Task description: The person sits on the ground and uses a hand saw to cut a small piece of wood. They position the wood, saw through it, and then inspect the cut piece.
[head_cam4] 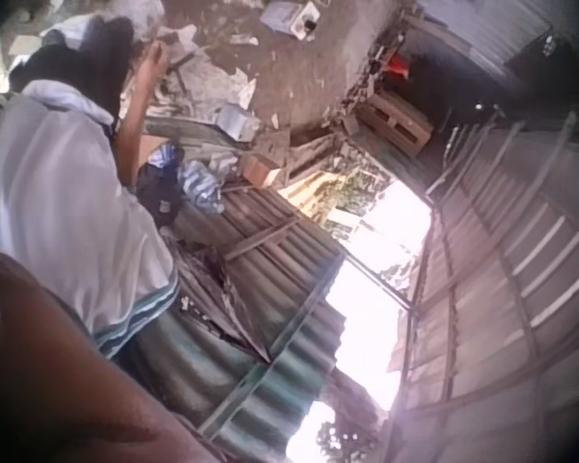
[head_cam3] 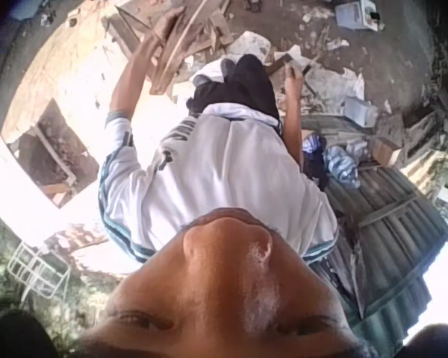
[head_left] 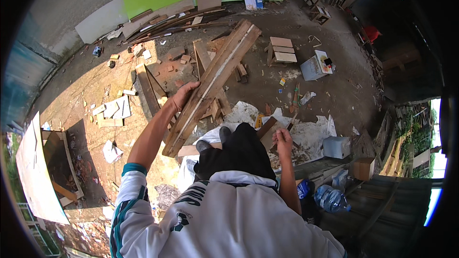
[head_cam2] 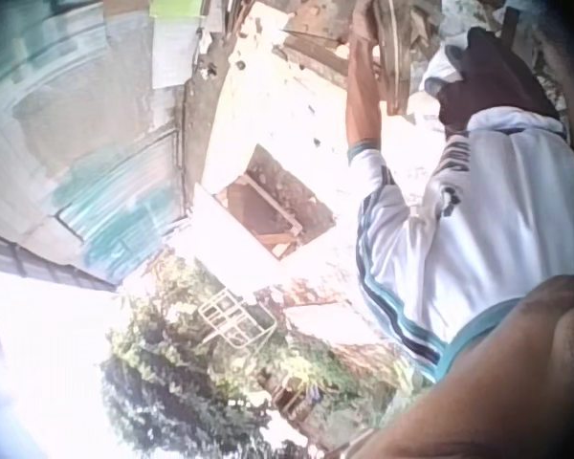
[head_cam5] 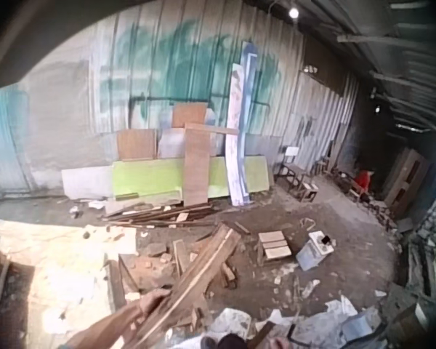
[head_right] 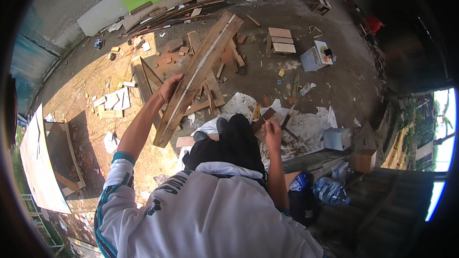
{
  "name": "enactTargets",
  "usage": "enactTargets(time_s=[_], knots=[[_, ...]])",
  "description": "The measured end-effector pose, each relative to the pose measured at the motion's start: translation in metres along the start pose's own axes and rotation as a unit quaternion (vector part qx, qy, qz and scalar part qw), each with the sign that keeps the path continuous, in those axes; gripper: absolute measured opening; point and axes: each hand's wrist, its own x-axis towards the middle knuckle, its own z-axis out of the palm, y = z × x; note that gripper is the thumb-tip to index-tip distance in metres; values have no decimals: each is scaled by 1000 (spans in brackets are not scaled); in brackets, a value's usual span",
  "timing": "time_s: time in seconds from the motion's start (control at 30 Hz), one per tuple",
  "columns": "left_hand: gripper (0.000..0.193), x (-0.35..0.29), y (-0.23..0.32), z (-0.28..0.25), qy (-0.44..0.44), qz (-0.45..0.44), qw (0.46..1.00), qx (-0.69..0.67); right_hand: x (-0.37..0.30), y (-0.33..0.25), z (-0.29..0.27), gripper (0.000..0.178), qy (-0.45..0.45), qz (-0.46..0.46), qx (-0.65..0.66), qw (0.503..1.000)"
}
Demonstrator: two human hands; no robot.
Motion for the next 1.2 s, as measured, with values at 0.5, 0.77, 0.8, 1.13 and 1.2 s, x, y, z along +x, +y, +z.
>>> enactTargets(time_s=[0.5,0.77,0.8,1.13,1.2], knots=[[88,13,-18,57,72,64,992,-80,122,-77,47,14,-225,-85,16,970],[79,97,-6,109,185,84,978,50,237,-58,0,17,-278,-60,10,959],[78,111,-6,115,206,81,973,57,250,-57,-10,17,-282,-54,5,958],[72,225,5,201,329,42,929,164,363,-59,-126,16,-237,-71,-57,967],[73,238,9,212,329,60,917,215,373,-59,-142,16,-209,-71,-52,974]])
